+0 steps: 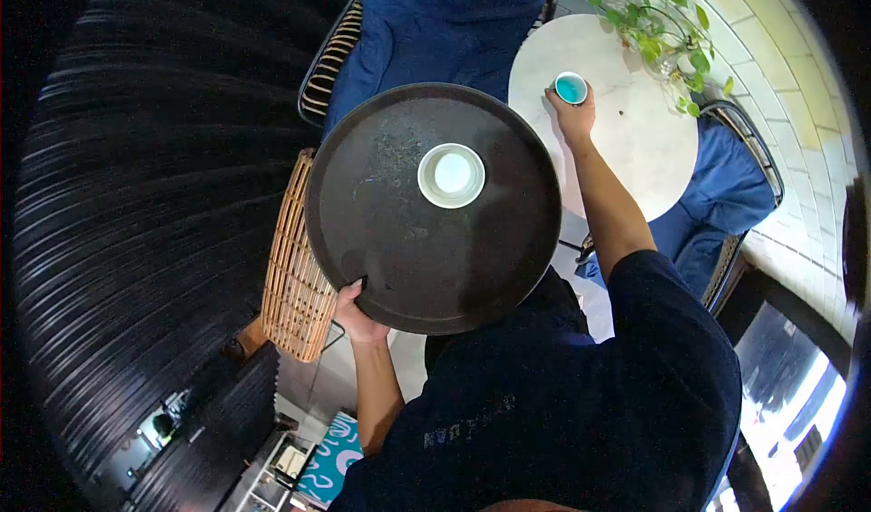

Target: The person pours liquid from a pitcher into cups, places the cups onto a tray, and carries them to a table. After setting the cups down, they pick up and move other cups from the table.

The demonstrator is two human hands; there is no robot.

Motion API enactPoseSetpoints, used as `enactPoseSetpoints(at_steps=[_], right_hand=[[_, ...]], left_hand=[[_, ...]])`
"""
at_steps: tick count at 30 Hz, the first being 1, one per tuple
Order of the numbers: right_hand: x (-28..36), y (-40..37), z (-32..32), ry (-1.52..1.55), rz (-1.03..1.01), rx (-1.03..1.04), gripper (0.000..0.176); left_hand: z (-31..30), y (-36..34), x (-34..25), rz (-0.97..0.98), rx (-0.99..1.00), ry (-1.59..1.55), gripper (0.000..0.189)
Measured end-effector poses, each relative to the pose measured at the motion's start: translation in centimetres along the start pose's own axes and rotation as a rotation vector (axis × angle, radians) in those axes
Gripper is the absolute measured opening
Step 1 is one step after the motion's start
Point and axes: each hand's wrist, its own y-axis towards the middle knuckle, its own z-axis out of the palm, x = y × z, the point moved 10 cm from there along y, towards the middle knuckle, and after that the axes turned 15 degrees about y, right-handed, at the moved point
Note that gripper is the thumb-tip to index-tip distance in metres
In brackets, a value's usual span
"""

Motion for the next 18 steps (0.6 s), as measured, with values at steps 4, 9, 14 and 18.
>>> enactPoseSetpoints(at_steps=[4, 9, 14, 18], right_hand=[[2.8, -3.8, -4.9, 0.011, -0.068, -0.053, 0.062], [7.4, -14.5, -14.8, -0.005, -0.092, -0.213, 0.067], [8.5, -29.0, -25.5, 0.029, -0.052, -0.486, 0.067], [11.1, -43.7, -31.5, -0.158, -0.028, -0.734, 0.067]], left_hand=[[-0.5, 0.6, -0.6, -0.044, -0.011, 0.112, 0.048], [1.2, 1.7, -0.1, -0.094, 0.36, 0.154, 0.047], [1.8, 1.6, 1.5, -0.243, 0.509, 0.308, 0.045], [3.0, -1.4, 3.5, -0.327, 0.758, 0.411, 0.044]])
